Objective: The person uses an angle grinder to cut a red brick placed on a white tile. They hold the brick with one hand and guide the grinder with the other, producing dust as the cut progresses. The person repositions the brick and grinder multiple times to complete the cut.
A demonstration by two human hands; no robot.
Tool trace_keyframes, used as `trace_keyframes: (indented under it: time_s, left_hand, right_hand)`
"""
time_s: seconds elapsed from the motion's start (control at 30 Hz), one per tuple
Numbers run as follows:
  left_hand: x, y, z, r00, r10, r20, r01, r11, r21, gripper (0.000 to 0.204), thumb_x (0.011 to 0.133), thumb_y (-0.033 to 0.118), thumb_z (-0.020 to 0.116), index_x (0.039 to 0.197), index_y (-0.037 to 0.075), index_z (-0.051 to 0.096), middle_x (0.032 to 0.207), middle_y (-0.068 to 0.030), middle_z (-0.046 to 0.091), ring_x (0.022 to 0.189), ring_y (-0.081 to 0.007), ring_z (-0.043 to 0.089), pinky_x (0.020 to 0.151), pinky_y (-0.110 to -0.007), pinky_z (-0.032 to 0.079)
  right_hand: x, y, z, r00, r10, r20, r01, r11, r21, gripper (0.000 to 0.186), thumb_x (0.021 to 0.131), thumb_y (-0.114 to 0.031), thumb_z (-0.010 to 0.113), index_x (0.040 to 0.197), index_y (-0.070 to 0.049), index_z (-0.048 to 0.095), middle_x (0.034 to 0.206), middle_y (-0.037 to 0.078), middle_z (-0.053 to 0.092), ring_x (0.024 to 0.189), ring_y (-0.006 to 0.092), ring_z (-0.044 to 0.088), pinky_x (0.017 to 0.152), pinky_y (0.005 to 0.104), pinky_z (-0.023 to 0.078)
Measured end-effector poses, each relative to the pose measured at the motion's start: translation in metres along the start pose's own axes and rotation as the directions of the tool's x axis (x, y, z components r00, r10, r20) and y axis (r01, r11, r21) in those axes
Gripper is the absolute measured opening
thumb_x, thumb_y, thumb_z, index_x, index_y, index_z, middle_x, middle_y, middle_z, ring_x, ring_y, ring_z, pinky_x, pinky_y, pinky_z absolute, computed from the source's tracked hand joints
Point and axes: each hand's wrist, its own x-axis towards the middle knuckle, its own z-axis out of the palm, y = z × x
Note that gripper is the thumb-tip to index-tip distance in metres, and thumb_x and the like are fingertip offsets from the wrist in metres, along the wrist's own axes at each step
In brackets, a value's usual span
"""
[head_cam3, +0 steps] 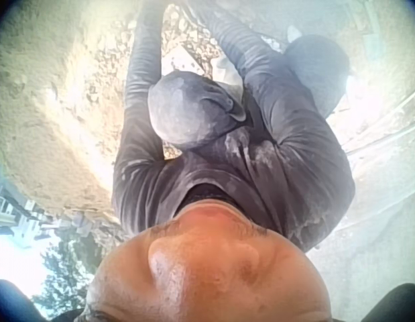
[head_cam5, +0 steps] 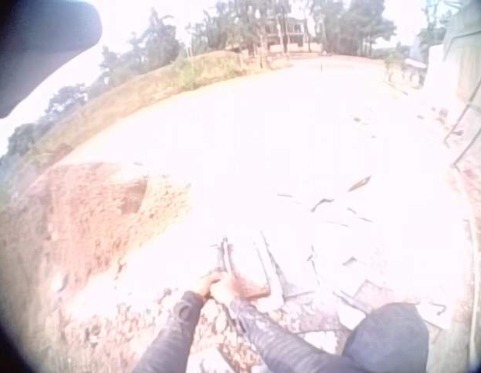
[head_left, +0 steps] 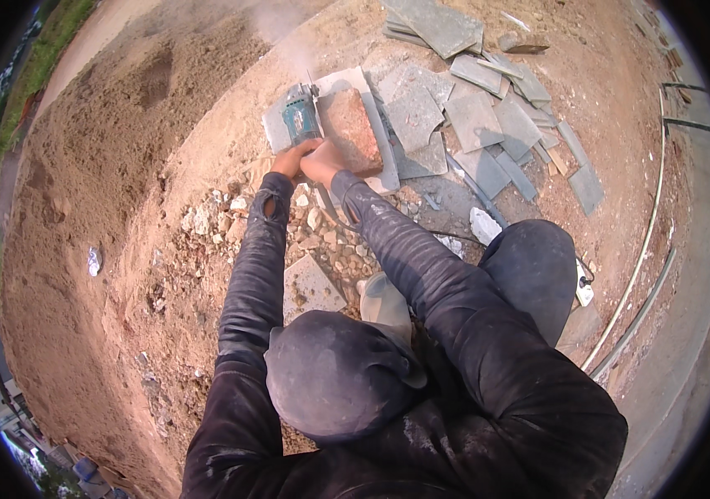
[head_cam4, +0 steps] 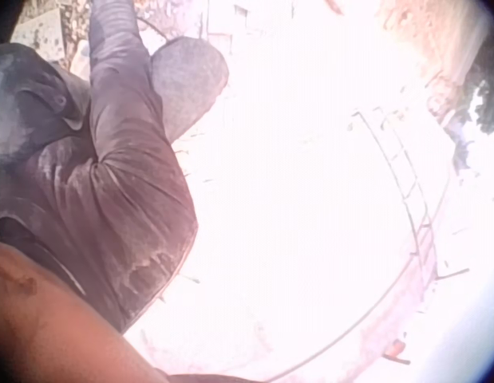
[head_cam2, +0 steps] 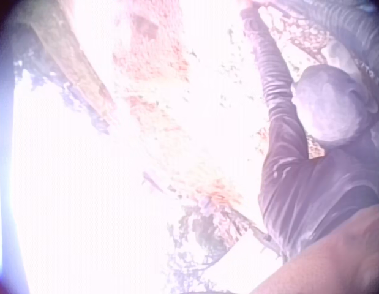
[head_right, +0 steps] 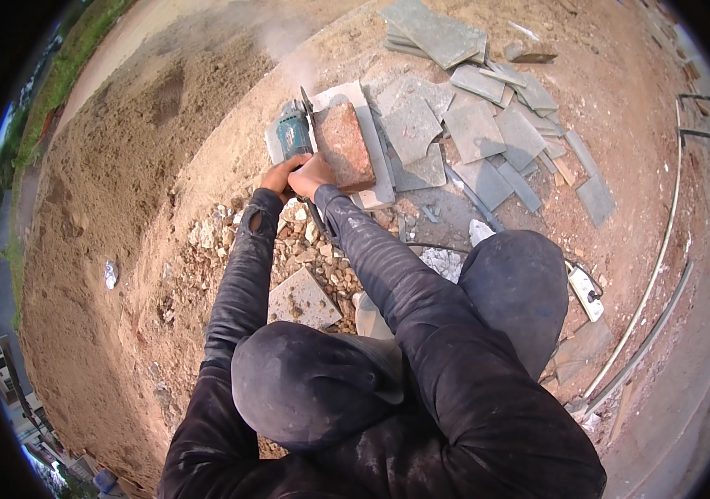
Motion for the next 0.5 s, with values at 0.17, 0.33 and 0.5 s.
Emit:
trace_keyframes:
  time_s: [0.17, 0.33, 0.5]
  left_hand:
    - [-0.003, 0.0, 0.003, 1.0, -0.006, 0.005, 0.006, 1.0, -0.006, 0.048, 0.082, 0.038, 0.074, 0.116, 0.005, 0.067, 0.106, -0.0109, 0.068, 0.083, -0.0214, 0.066, 0.07, -0.037, 0.056]
    - [-0.002, -0.004, -0.001, 1.0, 0.007, -0.002, -0.007, 1.0, 0.009, 0.046, 0.084, 0.038, 0.072, 0.116, 0.007, 0.068, 0.108, -0.0104, 0.068, 0.085, -0.0213, 0.066, 0.071, -0.037, 0.056]
    - [-0.006, -0.005, 0.006, 1.0, 0.016, 0.002, -0.016, 1.0, 0.019, 0.044, 0.085, 0.037, 0.071, 0.118, 0.007, 0.067, 0.108, -0.0098, 0.068, 0.086, -0.0202, 0.066, 0.07, -0.035, 0.056]
  right_hand:
    - [0.0, 0.002, -0.002, 1.0, 0.018, 0.011, -0.018, 1.0, -0.002, 0.059, 0.08, -0.028, 0.063, 0.126, 0.006, 0.048, 0.123, 0.029, 0.059, 0.116, 0.0405, 0.059, 0.099, 0.0437, 0.047]
    - [-0.006, 0.001, 0.0, 1.0, -0.015, -0.008, 0.015, 1.0, -0.014, 0.06, 0.08, -0.028, 0.063, 0.126, 0.007, 0.047, 0.121, 0.029, 0.059, 0.115, 0.041, 0.059, 0.099, 0.0443, 0.047]
    - [-0.01, 0.002, -0.006, 1.0, 0.001, -0.018, -0.002, 1.0, -0.019, 0.061, 0.079, -0.027, 0.063, 0.126, 0.008, 0.046, 0.121, 0.029, 0.06, 0.114, 0.0412, 0.06, 0.098, 0.0448, 0.046]
